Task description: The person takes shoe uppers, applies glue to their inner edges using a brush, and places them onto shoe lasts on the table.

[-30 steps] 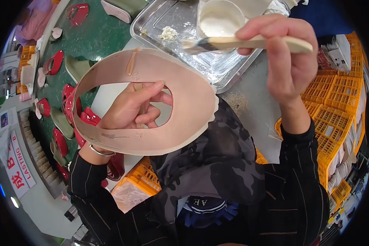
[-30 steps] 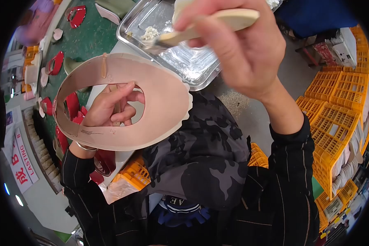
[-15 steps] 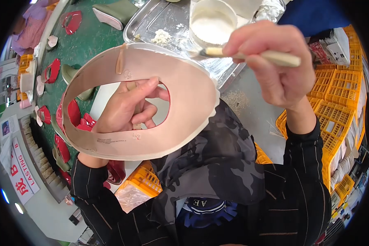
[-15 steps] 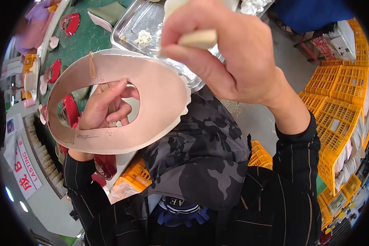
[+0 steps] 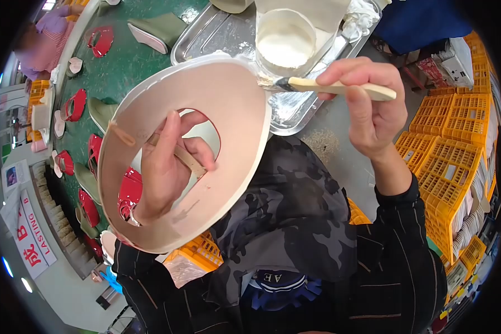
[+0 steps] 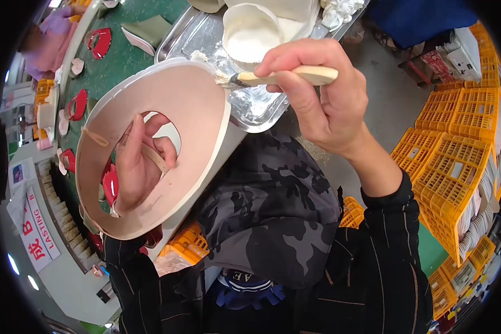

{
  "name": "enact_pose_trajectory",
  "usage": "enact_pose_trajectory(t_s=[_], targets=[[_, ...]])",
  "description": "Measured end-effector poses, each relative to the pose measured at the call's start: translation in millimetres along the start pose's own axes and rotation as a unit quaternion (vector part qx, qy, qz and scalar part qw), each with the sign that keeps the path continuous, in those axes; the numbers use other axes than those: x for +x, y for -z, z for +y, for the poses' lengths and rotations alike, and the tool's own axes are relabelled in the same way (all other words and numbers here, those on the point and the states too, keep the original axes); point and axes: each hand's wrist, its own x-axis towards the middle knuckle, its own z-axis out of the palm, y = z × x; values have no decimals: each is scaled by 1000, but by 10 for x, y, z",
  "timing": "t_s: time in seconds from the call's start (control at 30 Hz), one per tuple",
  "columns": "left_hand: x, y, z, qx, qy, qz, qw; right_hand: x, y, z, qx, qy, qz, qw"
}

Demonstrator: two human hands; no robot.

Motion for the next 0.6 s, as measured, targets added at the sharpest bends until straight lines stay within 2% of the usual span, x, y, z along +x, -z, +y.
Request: enact_pose_trajectory(t_s=[0.07,0.13,0.2,0.27,0.33,0.4,0.47,0.57,0.6], targets=[[13,-7,-38,-3,-33,-1,999,-46,-26,-12,5,-3,8,1000],[46,6,-86,7,-90,-41,995,-27,-15,-14,10,-7,17,1000],[46,-8,-132,5,-100,-56,993,36,49,-17,-7,32,8,999],[28,-63,-146,5,-105,-75,992,174,97,-7,-8,60,75,995],[5,-133,-146,10,-98,-109,989,326,132,27,-10,82,93,992],[-24,-188,-175,18,-112,-120,986,468,78,44,48,112,128,984],[-22,-204,-162,25,-125,-128,984,548,-105,-292,79,-104,263,956],[-12,-184,-125,46,-125,-163,978,502,4,-85,137,-96,243,956],[-12,-188,-134,34,-135,-148,979,383,49,87,101,-39,190,976]])
